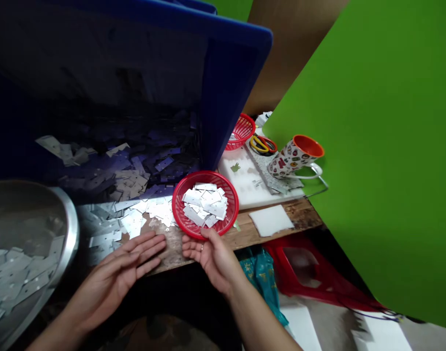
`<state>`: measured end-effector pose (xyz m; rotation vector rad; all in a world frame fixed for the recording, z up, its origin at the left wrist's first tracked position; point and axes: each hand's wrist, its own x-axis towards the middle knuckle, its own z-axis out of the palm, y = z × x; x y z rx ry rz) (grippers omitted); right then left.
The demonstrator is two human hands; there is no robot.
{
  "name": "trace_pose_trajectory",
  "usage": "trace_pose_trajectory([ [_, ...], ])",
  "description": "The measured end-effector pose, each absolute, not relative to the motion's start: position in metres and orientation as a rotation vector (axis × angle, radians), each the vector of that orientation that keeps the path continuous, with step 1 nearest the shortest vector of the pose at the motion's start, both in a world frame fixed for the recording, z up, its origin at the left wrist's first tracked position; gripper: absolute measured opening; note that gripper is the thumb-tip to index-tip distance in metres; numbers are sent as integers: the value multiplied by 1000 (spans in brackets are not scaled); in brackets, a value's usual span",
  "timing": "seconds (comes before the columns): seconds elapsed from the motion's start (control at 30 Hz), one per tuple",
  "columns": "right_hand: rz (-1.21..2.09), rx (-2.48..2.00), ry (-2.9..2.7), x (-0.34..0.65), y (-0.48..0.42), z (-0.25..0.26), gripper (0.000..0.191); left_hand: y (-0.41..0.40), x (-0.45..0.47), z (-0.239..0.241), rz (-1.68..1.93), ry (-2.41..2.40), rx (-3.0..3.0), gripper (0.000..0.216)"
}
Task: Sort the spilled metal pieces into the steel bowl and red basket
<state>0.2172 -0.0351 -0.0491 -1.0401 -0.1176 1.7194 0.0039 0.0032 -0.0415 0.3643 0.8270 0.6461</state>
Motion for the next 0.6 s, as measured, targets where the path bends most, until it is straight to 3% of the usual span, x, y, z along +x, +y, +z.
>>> trace_pose_trajectory([
  [0.27,1949,-1143,-410,202,-61,-44,40,-4,4,-46,756,903,589,54],
  [0.4,2094,-1219,-524,193,-62,-49,34,-9,-6,-47,877,1122,768,71],
  [0.6,2149,-1274,-814,195,-62,-40,28,-8,-30,-38,669,1286,728,86],
])
